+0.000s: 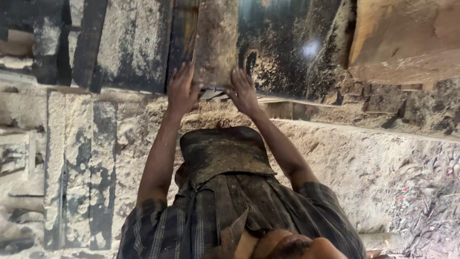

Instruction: The person lifts and repositions large pieces of wood and logs onto a table and near a circular saw, handling them by hand and rotating them to prepare for processing.

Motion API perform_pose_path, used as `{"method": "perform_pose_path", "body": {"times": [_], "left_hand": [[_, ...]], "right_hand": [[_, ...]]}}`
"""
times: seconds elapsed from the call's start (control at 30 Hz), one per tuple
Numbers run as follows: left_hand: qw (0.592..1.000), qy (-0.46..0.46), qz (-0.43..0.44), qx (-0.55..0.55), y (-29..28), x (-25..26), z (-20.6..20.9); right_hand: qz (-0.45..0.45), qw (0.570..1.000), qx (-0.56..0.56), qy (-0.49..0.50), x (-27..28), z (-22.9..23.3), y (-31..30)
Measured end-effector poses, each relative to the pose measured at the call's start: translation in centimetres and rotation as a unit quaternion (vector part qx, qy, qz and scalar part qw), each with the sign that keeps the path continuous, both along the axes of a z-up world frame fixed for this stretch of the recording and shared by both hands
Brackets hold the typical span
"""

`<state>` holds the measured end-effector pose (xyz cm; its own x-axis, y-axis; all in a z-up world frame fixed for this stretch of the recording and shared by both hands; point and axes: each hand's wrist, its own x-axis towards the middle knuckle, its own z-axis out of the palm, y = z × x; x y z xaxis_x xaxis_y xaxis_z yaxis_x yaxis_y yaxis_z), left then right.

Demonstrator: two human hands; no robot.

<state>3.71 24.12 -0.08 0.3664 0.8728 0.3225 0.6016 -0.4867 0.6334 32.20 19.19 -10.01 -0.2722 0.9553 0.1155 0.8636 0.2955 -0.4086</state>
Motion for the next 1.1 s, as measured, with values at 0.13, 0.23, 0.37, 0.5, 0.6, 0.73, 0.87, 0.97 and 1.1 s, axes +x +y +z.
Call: {"method": "perform_pose_path", "body": {"times": [0.13, 0.23, 0.37, 0.5, 0.6, 0.73, 0.87, 0.97, 1.1], "left_hand": [[0.999, 0.026, 0.019, -0.033, -0.3, -0.2, 0.7], [0.999, 0.011, 0.026, -0.026, 1.9, 0.2, 2.0], [0.996, -0.005, 0.057, -0.068, 3.8, 2.1, 2.6], [0.99, -0.016, 0.133, -0.049, 9.1, 5.2, 2.6], [0.986, -0.023, 0.163, -0.024, 11.8, 7.2, 1.2], [0.984, 0.033, 0.174, -0.002, 10.0, 6.9, 0.6], [0.979, 0.072, 0.182, -0.064, 0.9, 3.7, -0.7], [0.964, -0.062, 0.249, -0.066, -7.5, 2.5, -2.9], [0.836, -0.326, 0.412, -0.159, -10.0, 2.5, -4.4]], "right_hand": [[-0.044, 0.996, 0.058, 0.058, -1.0, 1.0, -0.3], [-0.03, 0.993, 0.11, 0.002, -1.0, 2.1, 1.5], [-0.058, 0.996, 0.067, -0.024, 0.1, 3.1, 4.5], [-0.131, 0.991, 0.009, -0.04, 0.9, 4.7, 11.4], [-0.141, 0.989, -0.024, -0.039, 2.8, 5.0, 15.2], [-0.072, 0.997, -0.022, 0.008, 5.4, 4.4, 14.7], [0.034, 0.999, -0.035, -0.011, 4.7, 3.6, 8.1], [0.091, 0.994, -0.054, -0.024, 2.0, 3.6, 1.7], [0.137, 0.978, -0.137, 0.074, -3.1, 4.8, -5.6]]}}
